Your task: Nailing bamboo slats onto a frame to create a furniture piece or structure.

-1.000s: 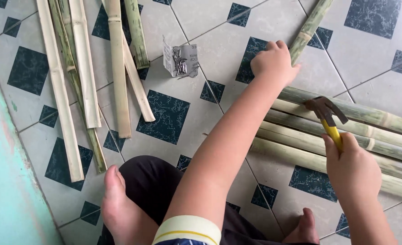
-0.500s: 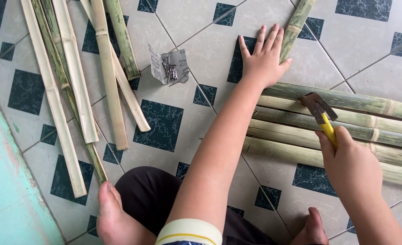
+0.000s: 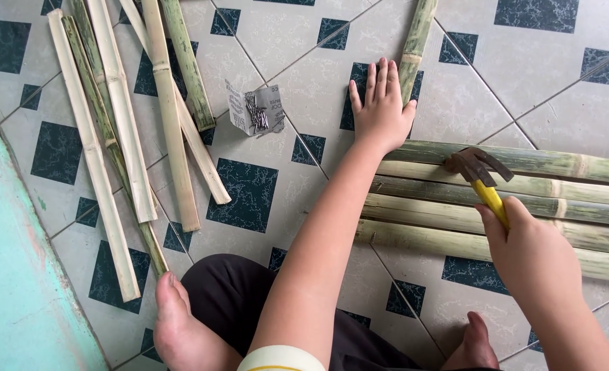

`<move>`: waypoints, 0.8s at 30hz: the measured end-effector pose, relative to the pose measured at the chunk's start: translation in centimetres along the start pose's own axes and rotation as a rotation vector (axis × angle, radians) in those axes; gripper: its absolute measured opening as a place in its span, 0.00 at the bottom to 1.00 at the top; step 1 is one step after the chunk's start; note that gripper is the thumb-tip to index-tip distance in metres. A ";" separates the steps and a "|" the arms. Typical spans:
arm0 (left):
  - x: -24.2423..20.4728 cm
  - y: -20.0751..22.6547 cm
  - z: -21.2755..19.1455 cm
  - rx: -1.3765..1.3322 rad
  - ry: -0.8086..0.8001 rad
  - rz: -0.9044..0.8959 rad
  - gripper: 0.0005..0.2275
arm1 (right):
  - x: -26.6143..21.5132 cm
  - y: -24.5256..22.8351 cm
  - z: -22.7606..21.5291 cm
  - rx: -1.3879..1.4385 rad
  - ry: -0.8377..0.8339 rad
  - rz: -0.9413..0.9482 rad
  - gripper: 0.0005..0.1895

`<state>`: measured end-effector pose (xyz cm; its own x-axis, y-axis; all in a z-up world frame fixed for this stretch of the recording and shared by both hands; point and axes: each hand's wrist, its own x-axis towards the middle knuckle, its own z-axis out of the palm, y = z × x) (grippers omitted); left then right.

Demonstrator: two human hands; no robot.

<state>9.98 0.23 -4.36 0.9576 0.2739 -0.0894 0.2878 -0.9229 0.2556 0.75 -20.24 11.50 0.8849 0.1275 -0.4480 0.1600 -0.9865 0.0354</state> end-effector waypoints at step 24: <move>-2.9 -0.5 -1.3 -0.097 0.067 -0.059 0.32 | -1.0 -0.2 -1.8 -0.119 -0.135 0.023 0.21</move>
<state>7.09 0.29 -2.99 0.9367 0.3475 -0.0435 0.3406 -0.8751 0.3439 0.61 -20.03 13.56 0.8234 0.0816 -0.5616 0.1979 -0.9688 0.1494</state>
